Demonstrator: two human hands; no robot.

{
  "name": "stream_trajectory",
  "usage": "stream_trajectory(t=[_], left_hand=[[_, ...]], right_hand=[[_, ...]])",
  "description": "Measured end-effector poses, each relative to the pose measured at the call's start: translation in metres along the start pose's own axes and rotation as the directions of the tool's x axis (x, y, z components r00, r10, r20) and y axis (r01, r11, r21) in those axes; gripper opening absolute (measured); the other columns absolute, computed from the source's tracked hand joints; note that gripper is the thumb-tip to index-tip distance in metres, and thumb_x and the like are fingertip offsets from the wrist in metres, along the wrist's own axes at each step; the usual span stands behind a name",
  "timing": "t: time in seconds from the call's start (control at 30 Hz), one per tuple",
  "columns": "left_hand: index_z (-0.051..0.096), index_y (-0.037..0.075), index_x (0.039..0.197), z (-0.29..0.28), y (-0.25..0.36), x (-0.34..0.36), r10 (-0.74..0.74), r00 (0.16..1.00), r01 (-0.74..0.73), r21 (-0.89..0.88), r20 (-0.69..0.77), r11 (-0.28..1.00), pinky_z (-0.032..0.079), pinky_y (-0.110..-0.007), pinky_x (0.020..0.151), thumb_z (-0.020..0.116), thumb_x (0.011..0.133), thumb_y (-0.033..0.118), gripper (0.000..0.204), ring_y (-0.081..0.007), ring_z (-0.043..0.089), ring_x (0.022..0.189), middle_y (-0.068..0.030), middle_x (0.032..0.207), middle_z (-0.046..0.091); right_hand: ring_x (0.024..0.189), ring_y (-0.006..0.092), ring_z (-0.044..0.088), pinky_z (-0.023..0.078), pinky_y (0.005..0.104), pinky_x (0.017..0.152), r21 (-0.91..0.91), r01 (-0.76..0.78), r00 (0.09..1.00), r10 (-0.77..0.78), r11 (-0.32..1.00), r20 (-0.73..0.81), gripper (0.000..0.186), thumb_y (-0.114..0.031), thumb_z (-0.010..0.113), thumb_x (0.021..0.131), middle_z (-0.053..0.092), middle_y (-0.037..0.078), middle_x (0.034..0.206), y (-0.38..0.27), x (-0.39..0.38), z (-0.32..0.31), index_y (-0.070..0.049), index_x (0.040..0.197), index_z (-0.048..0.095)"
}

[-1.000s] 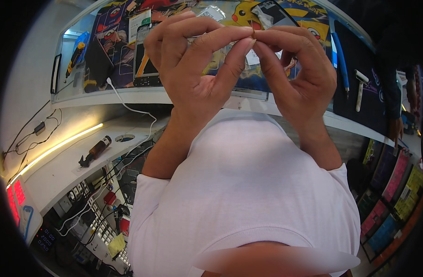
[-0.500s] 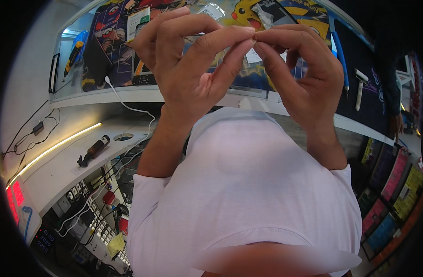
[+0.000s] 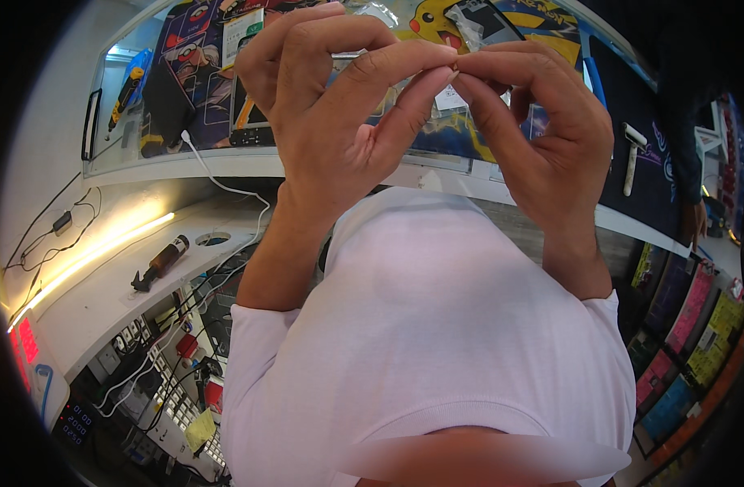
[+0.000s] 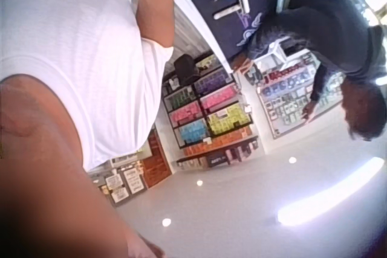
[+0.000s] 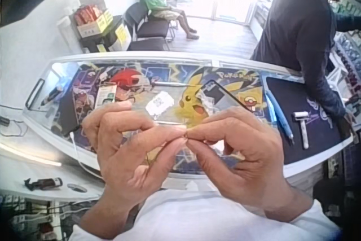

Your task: The person removes a small adhesive strip from a disassembled smartphone and uses tweezers to adjust internal components. The person then uses a metal tool to pry along the phone's edge while holding the device.

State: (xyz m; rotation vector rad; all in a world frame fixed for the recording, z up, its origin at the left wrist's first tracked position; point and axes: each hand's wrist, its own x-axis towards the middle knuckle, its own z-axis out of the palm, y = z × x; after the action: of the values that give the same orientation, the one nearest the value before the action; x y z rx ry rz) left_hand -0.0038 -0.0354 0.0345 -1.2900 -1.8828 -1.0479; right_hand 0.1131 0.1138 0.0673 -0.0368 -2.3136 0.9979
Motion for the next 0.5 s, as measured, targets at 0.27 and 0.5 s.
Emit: stream_trajectory(t=[0.27,0.5], left_hand=[[0.079,0.022,0.098,0.0016,-0.0038,-0.0016,0.003,1.0,-0.003,-0.025,0.005,1.0,0.032,-0.028,0.091,0.084,0.079,0.025,0.019,-0.0122,0.048,0.102,0.0081,0.095,0.061],[0.079,0.021,0.098,0.0026,-0.0051,-0.0002,-0.005,1.0,0.006,-0.042,0.019,0.999,0.032,-0.029,0.09,0.082,0.081,0.025,0.017,-0.0121,0.048,0.102,0.0073,0.095,0.06]], right_hand=[[0.073,0.0048,0.058,0.037,0.0188,0.053,0.014,-0.013,1.0,0.013,1.0,-0.003,0.013,-0.004,0.076,0.086,0.073,0.003,0.094,0.0019,0.0003,-0.0009,-0.006,0.099,0.075],[0.073,0.0047,0.058,0.036,0.0188,0.053,0.01,-0.021,1.0,0.021,1.0,-0.002,0.012,-0.005,0.076,0.086,0.073,0.003,0.094,0.0024,0.0009,-0.0014,-0.006,0.098,0.075]])
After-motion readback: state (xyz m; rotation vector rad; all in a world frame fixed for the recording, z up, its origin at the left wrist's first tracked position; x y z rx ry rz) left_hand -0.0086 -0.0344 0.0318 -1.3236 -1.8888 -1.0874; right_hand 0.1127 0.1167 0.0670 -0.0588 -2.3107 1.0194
